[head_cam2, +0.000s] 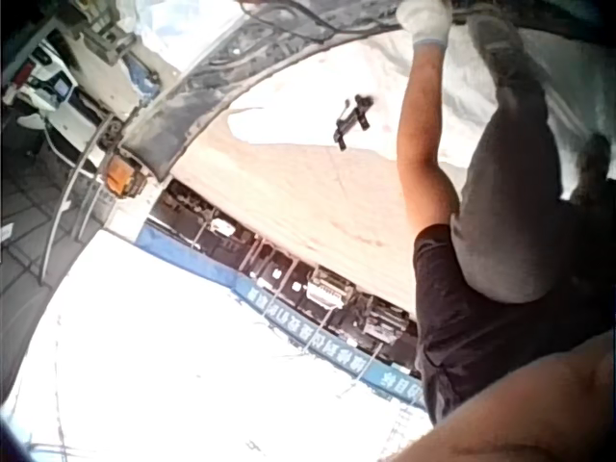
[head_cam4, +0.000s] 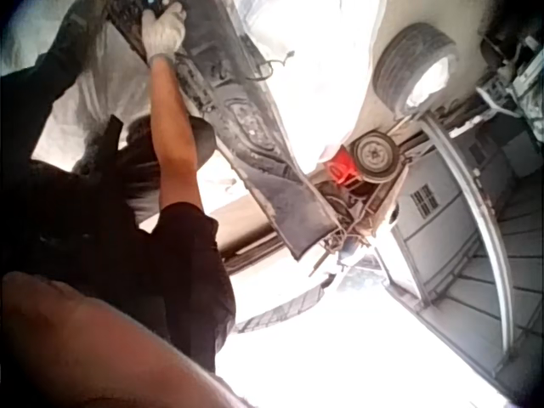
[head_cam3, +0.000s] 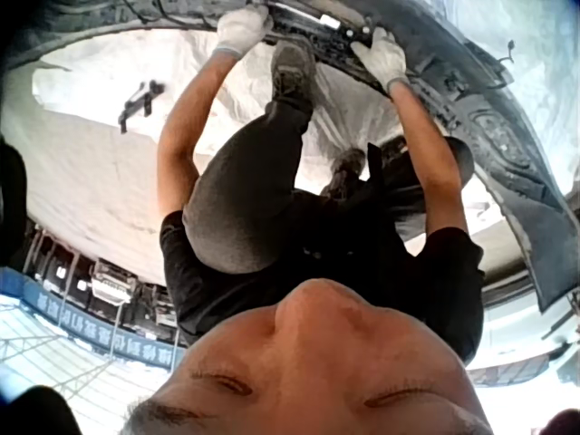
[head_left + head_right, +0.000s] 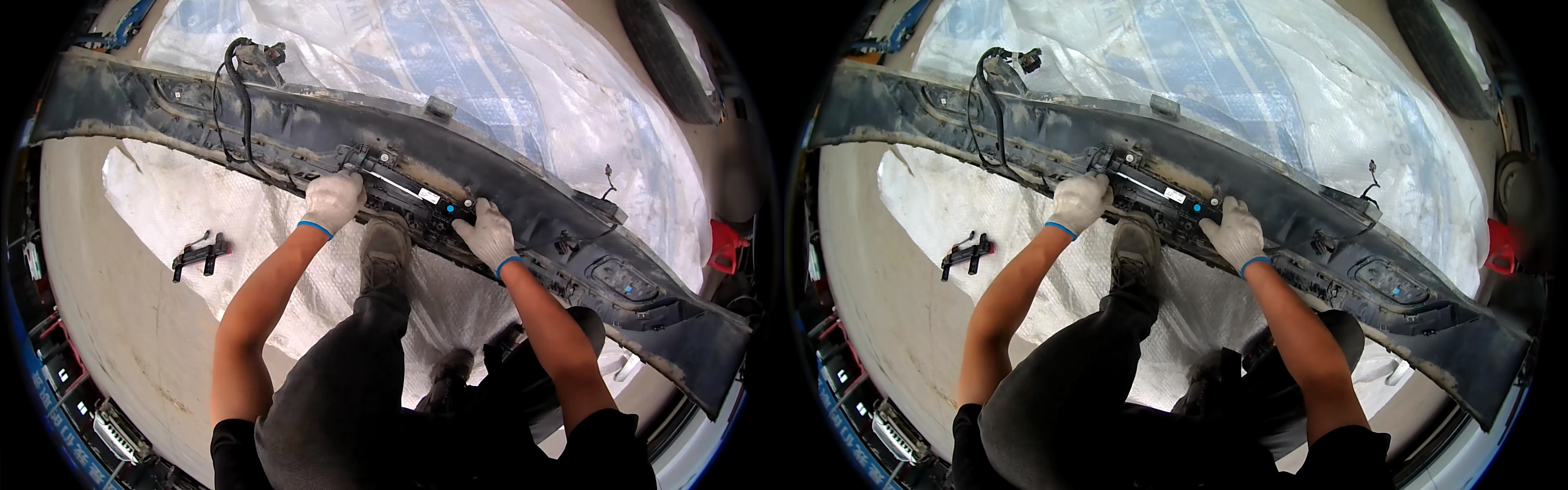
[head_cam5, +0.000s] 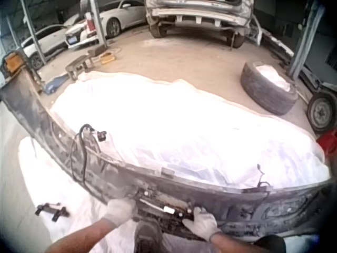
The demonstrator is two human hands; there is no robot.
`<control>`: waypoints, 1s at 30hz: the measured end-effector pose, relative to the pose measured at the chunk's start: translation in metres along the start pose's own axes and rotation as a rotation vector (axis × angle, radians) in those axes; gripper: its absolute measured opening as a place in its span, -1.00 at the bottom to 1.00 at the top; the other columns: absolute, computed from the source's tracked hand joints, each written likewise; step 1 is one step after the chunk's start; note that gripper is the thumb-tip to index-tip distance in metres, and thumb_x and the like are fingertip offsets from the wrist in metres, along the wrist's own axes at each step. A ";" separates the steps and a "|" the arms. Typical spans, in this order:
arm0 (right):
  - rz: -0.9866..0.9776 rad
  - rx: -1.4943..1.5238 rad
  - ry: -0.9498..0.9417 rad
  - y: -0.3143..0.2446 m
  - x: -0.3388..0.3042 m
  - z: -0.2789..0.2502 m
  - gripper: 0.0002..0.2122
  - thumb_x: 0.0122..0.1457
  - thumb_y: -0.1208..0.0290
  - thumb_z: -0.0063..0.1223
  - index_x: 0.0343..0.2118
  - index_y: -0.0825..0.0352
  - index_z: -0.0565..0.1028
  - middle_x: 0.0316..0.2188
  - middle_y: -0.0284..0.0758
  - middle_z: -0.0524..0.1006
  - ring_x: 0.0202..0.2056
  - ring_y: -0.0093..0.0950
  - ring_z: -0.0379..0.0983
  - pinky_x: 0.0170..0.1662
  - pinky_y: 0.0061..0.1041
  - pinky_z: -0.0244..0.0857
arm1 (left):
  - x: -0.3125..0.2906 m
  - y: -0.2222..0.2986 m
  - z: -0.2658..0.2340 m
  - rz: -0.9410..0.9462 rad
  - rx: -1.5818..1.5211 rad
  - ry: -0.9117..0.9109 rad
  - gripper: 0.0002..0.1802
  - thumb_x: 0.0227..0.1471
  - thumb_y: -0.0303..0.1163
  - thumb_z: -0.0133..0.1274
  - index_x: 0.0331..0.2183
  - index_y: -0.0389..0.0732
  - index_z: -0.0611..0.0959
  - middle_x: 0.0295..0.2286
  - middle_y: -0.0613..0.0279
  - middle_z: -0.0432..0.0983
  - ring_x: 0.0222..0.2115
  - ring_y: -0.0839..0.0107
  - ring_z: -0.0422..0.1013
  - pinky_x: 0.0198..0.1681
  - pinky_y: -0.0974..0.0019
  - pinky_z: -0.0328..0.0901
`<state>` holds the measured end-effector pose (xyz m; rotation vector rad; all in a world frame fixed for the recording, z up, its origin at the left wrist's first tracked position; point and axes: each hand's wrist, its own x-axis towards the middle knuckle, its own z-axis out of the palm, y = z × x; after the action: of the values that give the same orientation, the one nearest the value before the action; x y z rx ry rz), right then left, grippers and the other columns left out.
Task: The person kneels on the floor and uses a power drill to remove screws from the back of a car bumper. They then disconnect wiring harnesses and remove a license plate light assembly and a chrome trim piece.
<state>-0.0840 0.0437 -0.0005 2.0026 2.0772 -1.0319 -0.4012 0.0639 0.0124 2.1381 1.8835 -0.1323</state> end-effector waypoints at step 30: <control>-0.349 -0.392 -0.008 -0.025 -0.045 0.041 -0.63 0.25 0.02 -0.03 -0.42 0.28 0.49 -0.53 -0.23 0.60 -0.54 -0.27 0.59 -0.54 -0.25 0.42 | -0.143 0.001 0.025 -0.412 -0.419 0.048 -0.62 0.03 -0.37 0.05 -0.07 -0.18 0.62 -0.07 -0.04 0.53 -0.08 -0.05 0.45 0.04 0.00 0.35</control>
<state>-0.1162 -0.0136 -0.0005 1.4852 2.4474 -0.5968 -0.4171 -0.0794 0.0254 1.4812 2.1297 0.2137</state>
